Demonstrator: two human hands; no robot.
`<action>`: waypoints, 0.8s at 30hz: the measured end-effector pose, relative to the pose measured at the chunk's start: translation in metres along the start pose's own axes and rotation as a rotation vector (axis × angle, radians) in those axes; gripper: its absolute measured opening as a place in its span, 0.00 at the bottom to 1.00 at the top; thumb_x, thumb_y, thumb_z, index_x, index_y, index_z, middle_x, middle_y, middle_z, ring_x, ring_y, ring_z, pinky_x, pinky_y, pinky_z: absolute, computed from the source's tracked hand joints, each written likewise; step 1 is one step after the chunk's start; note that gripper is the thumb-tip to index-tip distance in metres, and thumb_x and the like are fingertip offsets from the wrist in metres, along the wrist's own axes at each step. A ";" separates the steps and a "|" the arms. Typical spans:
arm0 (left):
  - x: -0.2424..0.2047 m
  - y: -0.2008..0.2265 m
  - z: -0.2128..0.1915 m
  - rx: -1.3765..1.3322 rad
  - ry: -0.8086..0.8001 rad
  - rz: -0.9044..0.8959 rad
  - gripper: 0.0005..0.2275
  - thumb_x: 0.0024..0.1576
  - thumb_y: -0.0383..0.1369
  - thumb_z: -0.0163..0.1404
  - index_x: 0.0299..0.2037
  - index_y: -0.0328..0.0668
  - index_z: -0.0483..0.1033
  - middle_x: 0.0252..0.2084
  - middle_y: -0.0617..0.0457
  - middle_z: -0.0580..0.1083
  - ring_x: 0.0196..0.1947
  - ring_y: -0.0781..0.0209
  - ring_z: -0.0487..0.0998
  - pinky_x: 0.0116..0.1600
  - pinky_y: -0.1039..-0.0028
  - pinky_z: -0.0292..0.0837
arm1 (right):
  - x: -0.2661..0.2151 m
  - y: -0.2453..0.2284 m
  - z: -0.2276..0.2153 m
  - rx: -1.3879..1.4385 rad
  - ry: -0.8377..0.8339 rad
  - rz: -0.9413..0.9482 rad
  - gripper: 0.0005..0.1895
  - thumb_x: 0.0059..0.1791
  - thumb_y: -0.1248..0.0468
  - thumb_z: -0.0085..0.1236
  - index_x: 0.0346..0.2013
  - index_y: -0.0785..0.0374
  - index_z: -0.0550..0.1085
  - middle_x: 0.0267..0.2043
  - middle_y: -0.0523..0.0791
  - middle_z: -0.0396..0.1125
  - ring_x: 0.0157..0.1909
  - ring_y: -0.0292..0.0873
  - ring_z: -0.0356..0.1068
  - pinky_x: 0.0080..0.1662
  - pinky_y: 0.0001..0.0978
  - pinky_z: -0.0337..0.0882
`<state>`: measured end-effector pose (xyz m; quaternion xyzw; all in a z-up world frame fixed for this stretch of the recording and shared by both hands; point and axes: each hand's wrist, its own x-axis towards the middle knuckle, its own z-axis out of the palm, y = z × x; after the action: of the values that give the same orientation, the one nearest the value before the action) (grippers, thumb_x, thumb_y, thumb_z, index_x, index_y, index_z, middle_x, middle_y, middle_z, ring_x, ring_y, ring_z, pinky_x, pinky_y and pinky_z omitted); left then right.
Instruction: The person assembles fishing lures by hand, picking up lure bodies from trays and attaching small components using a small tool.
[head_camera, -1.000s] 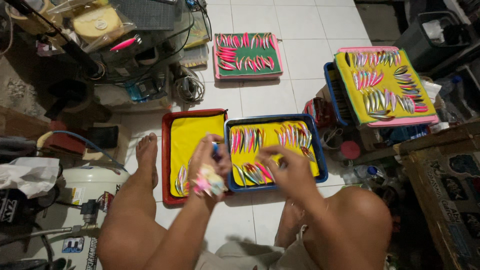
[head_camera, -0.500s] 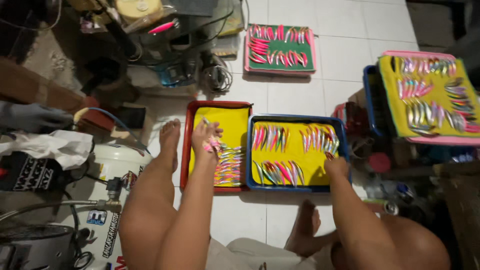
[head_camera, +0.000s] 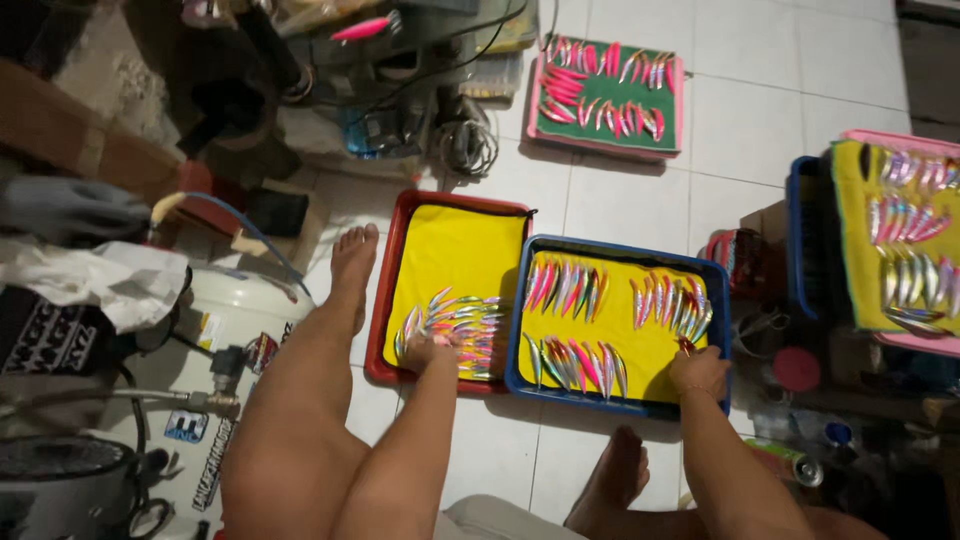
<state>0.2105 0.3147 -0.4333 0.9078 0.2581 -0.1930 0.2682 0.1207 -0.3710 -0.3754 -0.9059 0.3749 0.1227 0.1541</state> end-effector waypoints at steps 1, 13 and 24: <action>-0.009 -0.001 -0.003 -0.005 -0.005 -0.012 0.38 0.68 0.60 0.08 0.77 0.42 0.49 0.79 0.45 0.49 0.80 0.46 0.43 0.79 0.58 0.32 | -0.003 -0.002 0.001 -0.011 -0.005 -0.005 0.27 0.51 0.52 0.58 0.60 0.63 0.69 0.58 0.57 0.64 0.59 0.66 0.69 0.56 0.63 0.69; -0.037 0.020 -0.020 0.084 -0.021 0.050 0.34 0.69 0.51 0.03 0.75 0.41 0.49 0.79 0.42 0.50 0.79 0.41 0.45 0.78 0.53 0.36 | -0.020 -0.004 0.006 -0.116 0.157 -0.108 0.20 0.52 0.61 0.50 0.56 0.67 0.63 0.51 0.57 0.66 0.50 0.67 0.75 0.53 0.63 0.71; -0.093 0.055 -0.054 -0.050 -0.038 -0.015 0.37 0.67 0.57 0.04 0.76 0.41 0.47 0.80 0.45 0.46 0.80 0.48 0.41 0.80 0.60 0.31 | -0.011 0.002 0.014 -0.205 0.110 -0.168 0.21 0.51 0.60 0.49 0.56 0.67 0.70 0.54 0.56 0.67 0.47 0.63 0.77 0.49 0.62 0.74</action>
<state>0.1794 0.2727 -0.3241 0.8951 0.2646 -0.2058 0.2941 0.1099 -0.3600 -0.3845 -0.9505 0.2911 0.0971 0.0498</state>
